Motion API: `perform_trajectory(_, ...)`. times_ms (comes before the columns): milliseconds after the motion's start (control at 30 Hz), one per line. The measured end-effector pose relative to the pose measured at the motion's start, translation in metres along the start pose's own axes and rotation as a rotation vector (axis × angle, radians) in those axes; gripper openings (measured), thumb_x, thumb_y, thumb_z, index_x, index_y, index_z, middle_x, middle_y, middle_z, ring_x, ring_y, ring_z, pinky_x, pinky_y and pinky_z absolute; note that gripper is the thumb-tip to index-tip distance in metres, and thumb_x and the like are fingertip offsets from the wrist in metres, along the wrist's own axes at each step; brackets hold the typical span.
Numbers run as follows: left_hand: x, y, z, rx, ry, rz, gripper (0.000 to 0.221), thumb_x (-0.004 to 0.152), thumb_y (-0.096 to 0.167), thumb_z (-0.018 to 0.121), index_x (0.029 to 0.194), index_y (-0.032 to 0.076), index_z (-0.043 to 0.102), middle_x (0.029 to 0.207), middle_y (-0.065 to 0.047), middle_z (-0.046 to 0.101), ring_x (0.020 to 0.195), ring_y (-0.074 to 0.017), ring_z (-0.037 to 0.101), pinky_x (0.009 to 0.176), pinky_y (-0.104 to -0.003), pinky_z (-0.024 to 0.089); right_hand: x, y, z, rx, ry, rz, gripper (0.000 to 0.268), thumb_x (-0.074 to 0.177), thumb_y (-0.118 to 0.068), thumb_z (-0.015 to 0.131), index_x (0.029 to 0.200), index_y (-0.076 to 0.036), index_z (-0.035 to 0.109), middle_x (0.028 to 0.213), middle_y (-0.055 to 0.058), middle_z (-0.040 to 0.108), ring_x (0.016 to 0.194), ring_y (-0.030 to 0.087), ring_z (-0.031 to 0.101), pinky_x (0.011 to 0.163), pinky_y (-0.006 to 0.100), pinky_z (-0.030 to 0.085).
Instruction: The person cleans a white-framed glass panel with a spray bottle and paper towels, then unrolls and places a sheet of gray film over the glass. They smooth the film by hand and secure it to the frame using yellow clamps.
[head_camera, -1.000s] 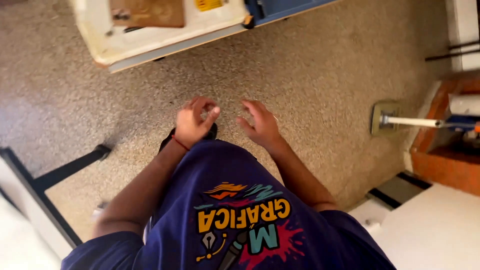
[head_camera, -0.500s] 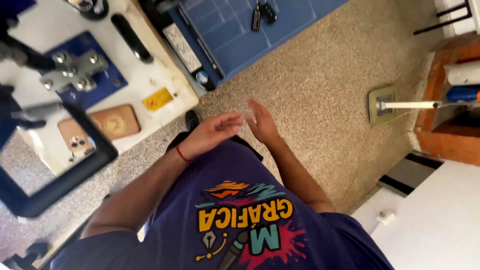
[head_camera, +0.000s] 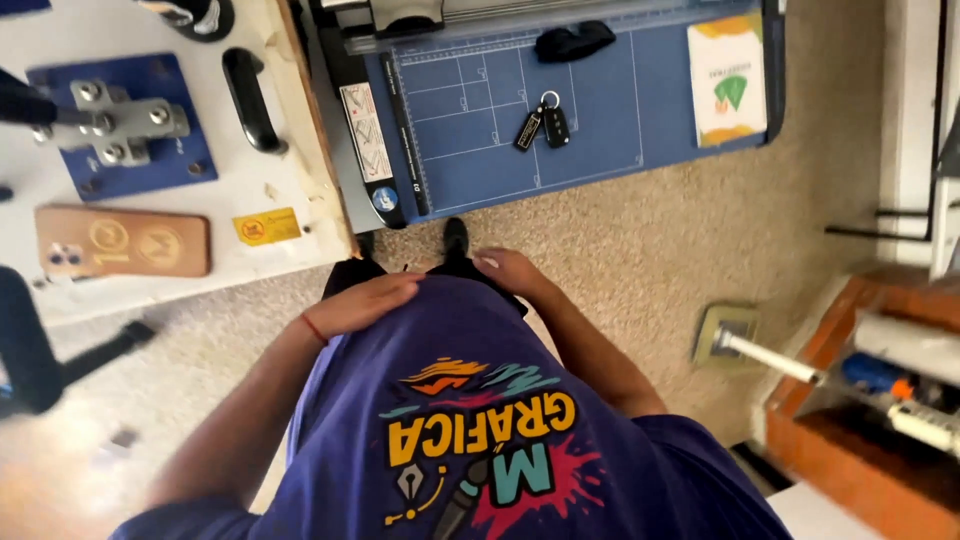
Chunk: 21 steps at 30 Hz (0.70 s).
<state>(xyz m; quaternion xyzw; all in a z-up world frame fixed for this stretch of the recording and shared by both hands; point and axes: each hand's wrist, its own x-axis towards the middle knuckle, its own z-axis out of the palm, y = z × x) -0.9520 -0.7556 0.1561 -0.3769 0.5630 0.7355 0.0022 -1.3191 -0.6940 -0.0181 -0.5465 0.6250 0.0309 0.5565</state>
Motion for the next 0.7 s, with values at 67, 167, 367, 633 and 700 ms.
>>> perform_trajectory(67, 0.028, -0.113, 0.020, -0.237, 0.132, -0.032, 0.063, 0.119, 0.049, 0.052, 0.162, 0.004, 0.064, 0.169, -0.031, 0.056, 0.163, -0.0478, 0.043, 0.138, -0.059, 0.031, -0.011, -0.033, -0.038, -0.007, 0.039, -0.206, 0.058, 0.116, -0.059, 0.059, 0.149, -0.014, 0.076, 0.143, 0.018, 0.079, 0.140, 0.042, 0.069, 0.124, 0.057, 0.053)
perform_trajectory(167, 0.066, -0.307, 0.077, 0.026, 0.795, -0.302, 0.068, 0.113, 0.071, 0.065, 0.140, 0.011, 0.084, 0.132, -0.019, 0.082, 0.135, -0.0375, 0.073, 0.117, -0.053, 0.057, -0.024, -0.077, -0.074, -0.078, -0.073, -0.284, 0.059, 0.111, -0.068, 0.063, 0.146, -0.022, 0.079, 0.134, 0.008, 0.083, 0.136, 0.031, 0.073, 0.120, 0.052, 0.055)
perform_trajectory(367, 0.014, -0.350, 0.169, -0.702, 0.786, -0.644, 0.099, 0.092, 0.074, 0.083, 0.165, 0.009, 0.065, 0.162, -0.021, 0.067, 0.157, -0.0397, 0.056, 0.131, -0.053, 0.041, -0.029, -0.148, -0.038, -0.454, -0.418, -0.405, 0.061, 0.113, -0.059, 0.058, 0.156, -0.017, 0.071, 0.141, 0.020, 0.079, 0.139, 0.044, 0.069, 0.123, 0.056, 0.052)
perform_trajectory(633, -0.058, -0.398, 0.293, -0.452, 0.960, -0.862, 0.073, 0.101, 0.071, 0.064, 0.146, 0.016, 0.081, 0.147, -0.015, 0.080, 0.147, -0.0355, 0.068, 0.122, -0.052, 0.055, -0.003, -0.200, 0.113, -0.635, -0.636, -0.596, 0.048, 0.113, -0.049, 0.068, 0.148, -0.019, 0.078, 0.136, 0.017, 0.082, 0.129, 0.037, 0.077, 0.111, 0.050, 0.062)
perform_trajectory(700, -0.069, -0.465, 0.333, -0.601, 1.061, -0.874, 0.075, 0.099, 0.077, 0.064, 0.144, 0.020, 0.082, 0.144, -0.013, 0.082, 0.145, -0.0341, 0.070, 0.119, -0.051, 0.057, 0.011, -0.208, 0.165, -0.778, -0.698, -0.621, 0.051, 0.113, -0.052, 0.066, 0.151, -0.020, 0.076, 0.138, 0.017, 0.081, 0.130, 0.037, 0.076, 0.111, 0.051, 0.062)
